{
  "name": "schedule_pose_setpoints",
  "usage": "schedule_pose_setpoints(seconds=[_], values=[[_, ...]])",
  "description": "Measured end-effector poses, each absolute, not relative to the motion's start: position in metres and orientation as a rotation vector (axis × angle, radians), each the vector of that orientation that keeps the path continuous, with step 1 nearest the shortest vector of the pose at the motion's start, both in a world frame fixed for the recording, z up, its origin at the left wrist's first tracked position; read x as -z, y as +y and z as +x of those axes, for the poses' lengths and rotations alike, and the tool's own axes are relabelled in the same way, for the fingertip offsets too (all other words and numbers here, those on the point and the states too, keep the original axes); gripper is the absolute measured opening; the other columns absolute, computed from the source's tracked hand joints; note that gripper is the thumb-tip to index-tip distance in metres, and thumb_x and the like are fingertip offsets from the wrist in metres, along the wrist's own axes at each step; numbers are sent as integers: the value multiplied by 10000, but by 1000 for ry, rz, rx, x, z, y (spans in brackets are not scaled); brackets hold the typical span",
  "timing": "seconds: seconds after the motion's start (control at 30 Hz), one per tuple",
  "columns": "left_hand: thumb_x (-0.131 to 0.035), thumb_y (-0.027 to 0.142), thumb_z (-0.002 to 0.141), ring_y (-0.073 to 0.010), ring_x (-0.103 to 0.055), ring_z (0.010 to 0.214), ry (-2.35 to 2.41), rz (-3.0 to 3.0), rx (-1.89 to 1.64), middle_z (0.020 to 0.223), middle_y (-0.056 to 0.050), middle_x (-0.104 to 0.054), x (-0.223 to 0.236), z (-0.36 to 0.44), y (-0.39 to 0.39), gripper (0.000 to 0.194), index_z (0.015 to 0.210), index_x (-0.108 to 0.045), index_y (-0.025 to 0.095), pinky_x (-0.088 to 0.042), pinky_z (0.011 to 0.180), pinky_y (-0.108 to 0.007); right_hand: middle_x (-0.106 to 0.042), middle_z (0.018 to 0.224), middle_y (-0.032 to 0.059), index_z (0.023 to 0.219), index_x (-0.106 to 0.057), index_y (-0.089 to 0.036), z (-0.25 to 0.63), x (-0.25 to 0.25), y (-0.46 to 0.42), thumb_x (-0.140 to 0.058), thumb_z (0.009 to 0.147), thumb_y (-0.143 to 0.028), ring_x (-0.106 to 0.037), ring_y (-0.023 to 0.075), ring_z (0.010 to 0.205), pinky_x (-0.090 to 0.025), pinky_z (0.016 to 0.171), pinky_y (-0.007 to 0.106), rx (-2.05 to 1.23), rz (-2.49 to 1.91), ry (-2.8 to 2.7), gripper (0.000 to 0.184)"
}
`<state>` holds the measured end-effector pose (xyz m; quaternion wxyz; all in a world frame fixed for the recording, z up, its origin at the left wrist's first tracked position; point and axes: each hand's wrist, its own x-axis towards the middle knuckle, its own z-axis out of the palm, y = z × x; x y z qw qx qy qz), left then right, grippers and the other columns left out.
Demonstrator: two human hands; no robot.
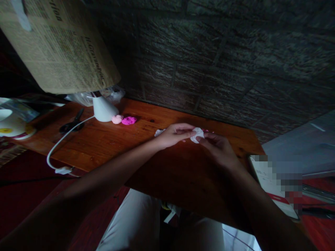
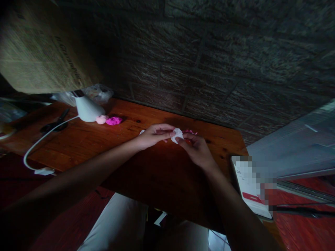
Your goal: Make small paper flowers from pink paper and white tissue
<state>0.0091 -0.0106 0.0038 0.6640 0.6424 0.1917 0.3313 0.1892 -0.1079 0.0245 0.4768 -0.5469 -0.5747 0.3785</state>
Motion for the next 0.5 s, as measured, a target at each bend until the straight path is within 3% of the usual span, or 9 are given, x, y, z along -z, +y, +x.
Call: schedule_pose_setpoints(seconds=[0.27,0.5], values=[[-834,442,735,-102,-645,838,462,1297,-714,1028,-65,-727,-4,7,-9,484,1111,-725,157,-475,683,-193,-776,888,15,784,-791,-260,192,-34,-108,-749,764,-636,-687,242,974,-452,1024,389,-846,-1370,-1355,379],[-850,429,723,-91,-643,817,468,1176,-683,967,-49,-714,-2,8,-8,471,1077,-714,150,-467,697,-200,-776,934,17,831,-790,-275,189,-33,-109,-801,740,-558,-690,236,960,-502,950,380,-876,-1315,-1395,297]])
